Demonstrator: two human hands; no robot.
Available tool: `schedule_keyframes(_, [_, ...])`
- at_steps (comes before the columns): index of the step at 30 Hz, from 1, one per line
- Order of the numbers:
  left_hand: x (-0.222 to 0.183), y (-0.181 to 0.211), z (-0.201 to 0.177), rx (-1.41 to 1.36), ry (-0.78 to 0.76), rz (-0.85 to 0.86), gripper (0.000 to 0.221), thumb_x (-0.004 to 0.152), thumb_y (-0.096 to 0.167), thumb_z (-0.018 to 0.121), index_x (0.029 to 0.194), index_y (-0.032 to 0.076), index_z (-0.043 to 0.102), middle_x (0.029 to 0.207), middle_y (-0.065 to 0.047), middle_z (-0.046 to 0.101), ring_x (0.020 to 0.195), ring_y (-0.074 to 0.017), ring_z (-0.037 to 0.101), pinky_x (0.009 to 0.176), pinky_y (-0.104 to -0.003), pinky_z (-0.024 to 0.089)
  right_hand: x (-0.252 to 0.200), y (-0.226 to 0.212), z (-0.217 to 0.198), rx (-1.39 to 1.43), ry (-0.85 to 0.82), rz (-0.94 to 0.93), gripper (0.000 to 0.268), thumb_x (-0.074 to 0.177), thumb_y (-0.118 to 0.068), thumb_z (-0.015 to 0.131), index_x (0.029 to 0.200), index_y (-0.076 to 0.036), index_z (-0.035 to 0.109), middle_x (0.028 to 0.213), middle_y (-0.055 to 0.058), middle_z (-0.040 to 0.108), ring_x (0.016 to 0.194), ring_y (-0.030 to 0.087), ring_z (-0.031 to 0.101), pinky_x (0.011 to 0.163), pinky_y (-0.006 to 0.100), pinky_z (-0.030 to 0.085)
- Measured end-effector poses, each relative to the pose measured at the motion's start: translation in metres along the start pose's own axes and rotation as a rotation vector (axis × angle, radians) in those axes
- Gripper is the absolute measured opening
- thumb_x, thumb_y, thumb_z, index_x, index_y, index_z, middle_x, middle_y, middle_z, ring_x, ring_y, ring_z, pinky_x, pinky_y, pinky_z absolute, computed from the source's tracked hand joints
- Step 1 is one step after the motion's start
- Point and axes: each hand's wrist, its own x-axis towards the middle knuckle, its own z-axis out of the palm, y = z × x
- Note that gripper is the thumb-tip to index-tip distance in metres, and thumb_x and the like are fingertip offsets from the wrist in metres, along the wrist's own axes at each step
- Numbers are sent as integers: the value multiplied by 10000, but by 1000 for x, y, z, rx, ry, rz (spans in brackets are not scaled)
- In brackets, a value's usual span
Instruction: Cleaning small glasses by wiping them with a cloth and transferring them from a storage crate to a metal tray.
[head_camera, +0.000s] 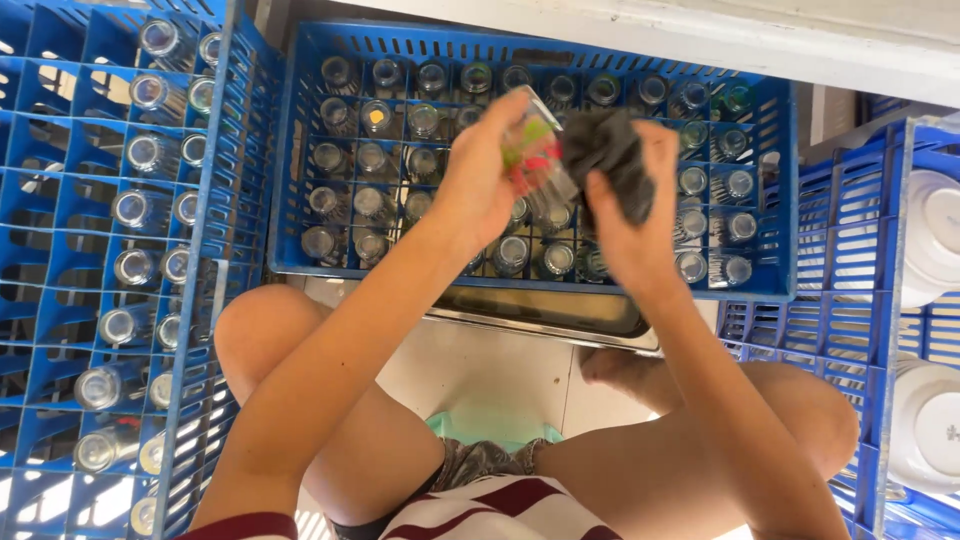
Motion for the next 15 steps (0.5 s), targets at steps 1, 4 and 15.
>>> schedule_keyframes(1, [2,-3,0,-1,-3,1,514,872,304,648,1252,-35,573,1102,-144,581,868,-219,597,645,-298,526,-4,1,0,-3,0,-2,481,1035,-470,565,1231,-44,457,1187,94,405,1141,230,478,1048,409,437])
schedule_keyframes(4, [3,-6,-3,36,105,-74,526,691,438,784,1072,120,609,855,-35,709,650,-133,625,539,-248,526,-15,1,0,-355,-49,-312,224,1052,-193,637,1159,-16,550,1230,173,572,1096,331,601,874,442,524])
schedule_keyframes(15, [19,-20,-2,-203,91,18,473,970,501,566,1070,56,693,862,-97,736,685,-203,699,725,-357,617,-6,-17,4,-14,-67,130,421,963,-171,726,1261,-17,471,1180,160,644,1056,267,669,900,360,594])
